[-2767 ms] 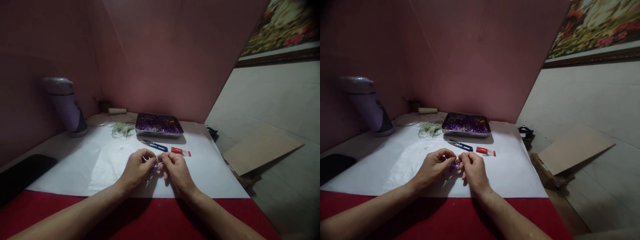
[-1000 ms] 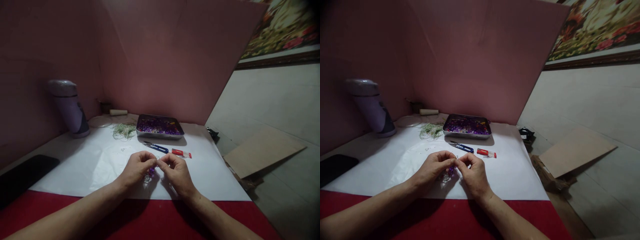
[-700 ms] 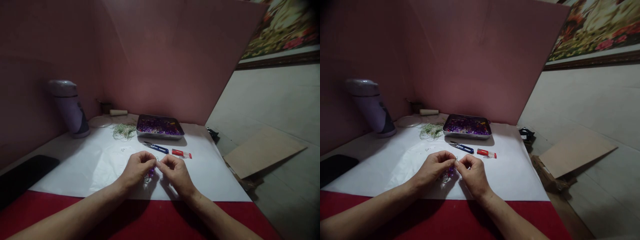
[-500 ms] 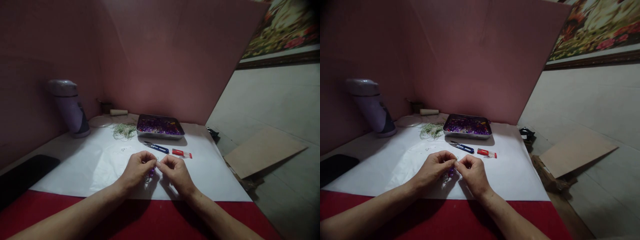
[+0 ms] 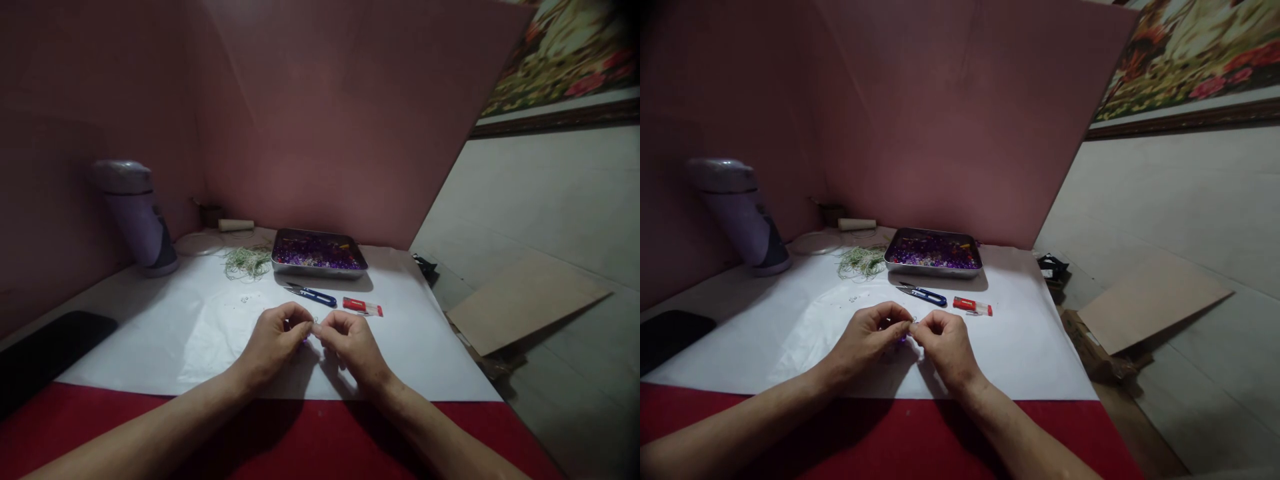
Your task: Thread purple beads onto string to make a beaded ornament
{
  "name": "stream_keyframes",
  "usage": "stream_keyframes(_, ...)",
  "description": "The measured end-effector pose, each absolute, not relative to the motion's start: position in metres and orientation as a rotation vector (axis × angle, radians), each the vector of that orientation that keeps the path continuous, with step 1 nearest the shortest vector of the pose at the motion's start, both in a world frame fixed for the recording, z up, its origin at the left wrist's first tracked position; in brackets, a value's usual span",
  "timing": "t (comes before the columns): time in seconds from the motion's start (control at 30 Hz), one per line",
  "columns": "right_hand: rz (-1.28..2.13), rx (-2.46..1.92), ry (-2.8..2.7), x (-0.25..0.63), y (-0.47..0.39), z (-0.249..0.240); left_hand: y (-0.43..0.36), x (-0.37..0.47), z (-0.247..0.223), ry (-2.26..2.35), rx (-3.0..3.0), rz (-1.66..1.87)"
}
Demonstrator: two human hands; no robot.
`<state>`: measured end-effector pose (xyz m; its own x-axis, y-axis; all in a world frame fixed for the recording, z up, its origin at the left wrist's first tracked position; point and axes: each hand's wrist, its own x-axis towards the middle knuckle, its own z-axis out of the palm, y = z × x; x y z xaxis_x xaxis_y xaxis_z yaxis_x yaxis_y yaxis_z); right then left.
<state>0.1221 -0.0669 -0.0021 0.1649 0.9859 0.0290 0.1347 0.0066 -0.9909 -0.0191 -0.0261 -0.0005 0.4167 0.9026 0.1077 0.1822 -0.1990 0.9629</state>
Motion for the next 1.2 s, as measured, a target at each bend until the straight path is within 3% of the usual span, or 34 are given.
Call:
stream_keyframes(0.67, 0.845, -1.218, -1.279, 0.125, -0.062, -0.010, -0.026, -0.018, 0.001, 0.897, 1.532, 0.870)
stream_keyframes(1.2, 1.039, -1.209, -1.167, 0.126, -0.063, -0.011, -0.023, -0.016, 0.002, 0.922, 1.526, 0.888)
